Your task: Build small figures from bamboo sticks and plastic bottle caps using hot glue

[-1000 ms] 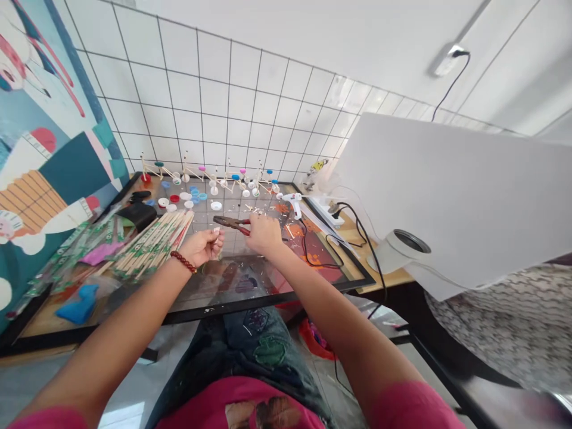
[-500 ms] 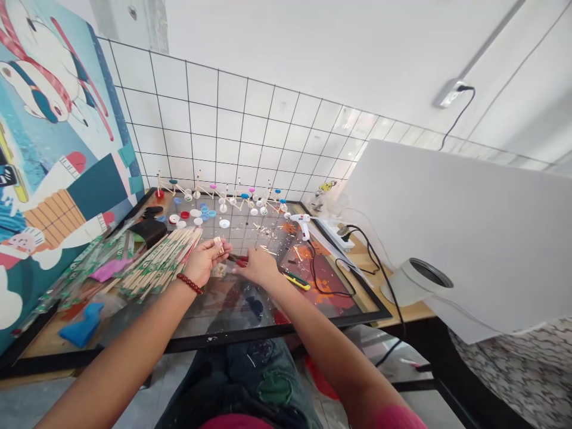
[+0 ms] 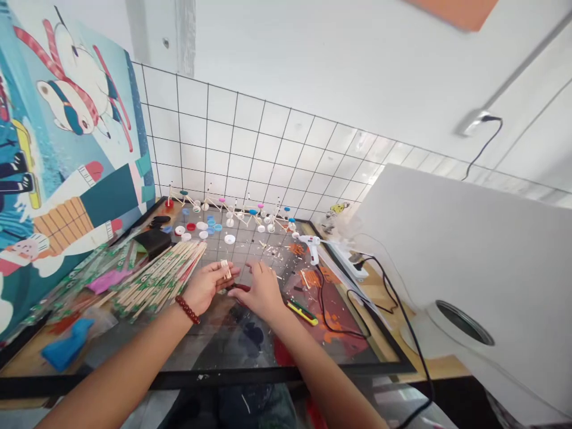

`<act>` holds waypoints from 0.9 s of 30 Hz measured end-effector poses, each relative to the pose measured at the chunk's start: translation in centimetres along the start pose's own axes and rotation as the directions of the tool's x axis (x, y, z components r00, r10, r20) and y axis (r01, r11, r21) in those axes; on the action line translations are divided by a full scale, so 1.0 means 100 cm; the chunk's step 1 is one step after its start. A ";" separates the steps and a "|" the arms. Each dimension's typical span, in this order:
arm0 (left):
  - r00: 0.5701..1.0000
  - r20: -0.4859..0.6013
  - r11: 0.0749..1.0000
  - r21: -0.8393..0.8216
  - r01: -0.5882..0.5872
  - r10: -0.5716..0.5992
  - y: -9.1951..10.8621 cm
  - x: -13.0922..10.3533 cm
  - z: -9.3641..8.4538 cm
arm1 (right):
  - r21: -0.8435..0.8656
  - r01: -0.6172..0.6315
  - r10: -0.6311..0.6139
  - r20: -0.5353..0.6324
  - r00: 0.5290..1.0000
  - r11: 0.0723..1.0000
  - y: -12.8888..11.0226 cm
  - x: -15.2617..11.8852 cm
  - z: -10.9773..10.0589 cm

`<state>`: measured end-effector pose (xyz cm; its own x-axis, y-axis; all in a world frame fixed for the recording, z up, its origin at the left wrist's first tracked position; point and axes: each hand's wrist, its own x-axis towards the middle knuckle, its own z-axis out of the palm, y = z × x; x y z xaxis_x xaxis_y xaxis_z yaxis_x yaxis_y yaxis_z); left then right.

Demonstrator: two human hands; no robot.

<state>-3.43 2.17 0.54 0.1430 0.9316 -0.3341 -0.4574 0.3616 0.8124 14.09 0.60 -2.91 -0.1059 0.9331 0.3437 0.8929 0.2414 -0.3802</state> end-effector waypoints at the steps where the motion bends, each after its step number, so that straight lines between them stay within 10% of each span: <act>1: 1.000 0.024 1.000 0.007 0.005 -0.005 -0.003 0.000 0.000 | 0.014 0.053 -0.052 -0.078 0.996 0.998 0.003 0.001 0.003; 9: 0.981 0.190 0.996 0.082 -0.046 0.030 -0.023 0.004 -0.005 | 0.034 0.273 -0.251 -0.305 0.919 0.961 0.021 0.003 0.024; 27: 0.962 0.270 0.982 0.189 -0.013 -0.039 -0.018 -0.009 0.002 | 0.283 0.477 -0.464 -0.113 0.878 0.832 0.032 0.009 0.003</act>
<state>-2.57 0.66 -0.58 0.3924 0.8920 -0.2244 -0.2851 0.3499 0.8924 16.72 2.30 -4.02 -0.4582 0.6773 0.5756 0.5685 0.7211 -0.3960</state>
